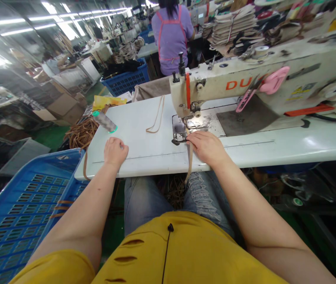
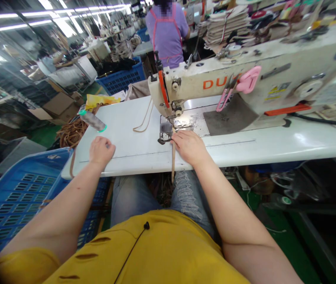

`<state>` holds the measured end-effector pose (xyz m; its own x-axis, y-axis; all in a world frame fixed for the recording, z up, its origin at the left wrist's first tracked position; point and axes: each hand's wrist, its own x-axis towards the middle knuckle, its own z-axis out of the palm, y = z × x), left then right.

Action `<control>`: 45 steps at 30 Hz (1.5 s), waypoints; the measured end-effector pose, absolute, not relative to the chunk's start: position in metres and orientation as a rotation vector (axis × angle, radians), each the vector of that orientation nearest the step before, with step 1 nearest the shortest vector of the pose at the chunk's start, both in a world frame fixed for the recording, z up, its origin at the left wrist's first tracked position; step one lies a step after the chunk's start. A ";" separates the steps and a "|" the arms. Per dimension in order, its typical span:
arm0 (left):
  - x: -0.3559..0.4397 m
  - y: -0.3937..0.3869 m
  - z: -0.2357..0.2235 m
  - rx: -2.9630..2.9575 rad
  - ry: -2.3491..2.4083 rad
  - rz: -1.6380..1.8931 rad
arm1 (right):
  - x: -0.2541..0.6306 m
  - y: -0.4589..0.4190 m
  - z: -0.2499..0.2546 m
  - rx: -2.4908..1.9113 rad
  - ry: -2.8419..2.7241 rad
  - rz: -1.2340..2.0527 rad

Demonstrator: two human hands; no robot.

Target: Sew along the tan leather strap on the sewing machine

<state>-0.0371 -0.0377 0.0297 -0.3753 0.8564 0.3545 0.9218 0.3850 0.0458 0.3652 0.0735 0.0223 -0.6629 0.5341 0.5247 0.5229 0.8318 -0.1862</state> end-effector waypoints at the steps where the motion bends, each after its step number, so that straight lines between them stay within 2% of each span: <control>1: -0.037 -0.038 0.030 -1.568 -2.366 -0.345 | 0.365 0.074 0.022 -0.775 -2.432 0.017; 31: -0.033 -0.045 0.027 -1.680 -2.141 -0.547 | 0.369 0.071 0.022 -0.766 -2.443 -0.048; 40: 0.003 -0.040 0.029 -1.596 -2.053 -0.937 | 0.372 0.070 0.025 -0.802 -2.472 -0.009; 45: 0.062 -0.011 0.034 -2.044 -1.897 -1.196 | 0.372 0.071 0.026 -0.817 -2.475 -0.001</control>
